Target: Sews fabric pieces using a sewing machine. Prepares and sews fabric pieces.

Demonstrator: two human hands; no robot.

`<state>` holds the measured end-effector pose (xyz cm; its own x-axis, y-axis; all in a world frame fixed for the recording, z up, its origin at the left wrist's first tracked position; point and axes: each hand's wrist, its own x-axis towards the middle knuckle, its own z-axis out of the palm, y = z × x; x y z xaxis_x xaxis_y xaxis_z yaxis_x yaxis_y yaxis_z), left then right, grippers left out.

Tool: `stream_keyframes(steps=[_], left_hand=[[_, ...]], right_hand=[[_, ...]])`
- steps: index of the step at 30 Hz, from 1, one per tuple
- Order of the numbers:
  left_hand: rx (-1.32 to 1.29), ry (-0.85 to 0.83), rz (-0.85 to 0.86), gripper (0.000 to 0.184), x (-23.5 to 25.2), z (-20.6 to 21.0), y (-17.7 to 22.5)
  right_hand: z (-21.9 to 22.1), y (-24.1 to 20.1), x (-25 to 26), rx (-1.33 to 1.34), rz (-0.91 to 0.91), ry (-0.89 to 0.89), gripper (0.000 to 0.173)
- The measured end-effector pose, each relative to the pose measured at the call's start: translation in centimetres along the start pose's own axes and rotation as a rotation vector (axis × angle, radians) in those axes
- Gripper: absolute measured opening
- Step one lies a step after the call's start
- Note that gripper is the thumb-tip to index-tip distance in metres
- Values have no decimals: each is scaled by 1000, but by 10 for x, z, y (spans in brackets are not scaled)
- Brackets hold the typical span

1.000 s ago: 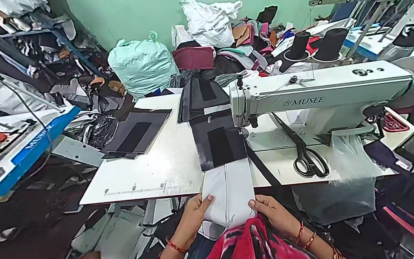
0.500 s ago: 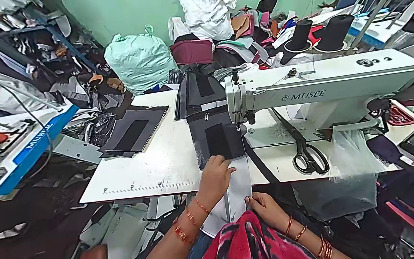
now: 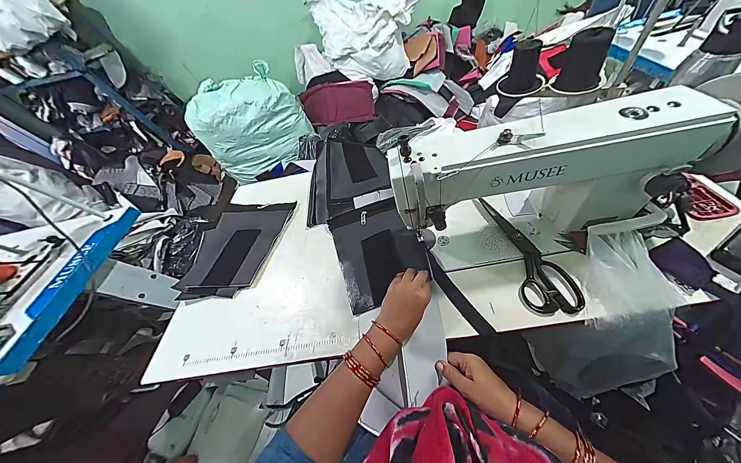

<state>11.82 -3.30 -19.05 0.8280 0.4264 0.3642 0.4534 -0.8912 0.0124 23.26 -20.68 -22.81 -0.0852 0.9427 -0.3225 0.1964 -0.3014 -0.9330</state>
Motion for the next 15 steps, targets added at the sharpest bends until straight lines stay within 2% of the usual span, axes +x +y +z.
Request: stream_keyframes(steps=[15], left_hand=[[-57,16,28,17,1,3,1]], right_hand=[[-1,-2,0,12,17,-13,35]])
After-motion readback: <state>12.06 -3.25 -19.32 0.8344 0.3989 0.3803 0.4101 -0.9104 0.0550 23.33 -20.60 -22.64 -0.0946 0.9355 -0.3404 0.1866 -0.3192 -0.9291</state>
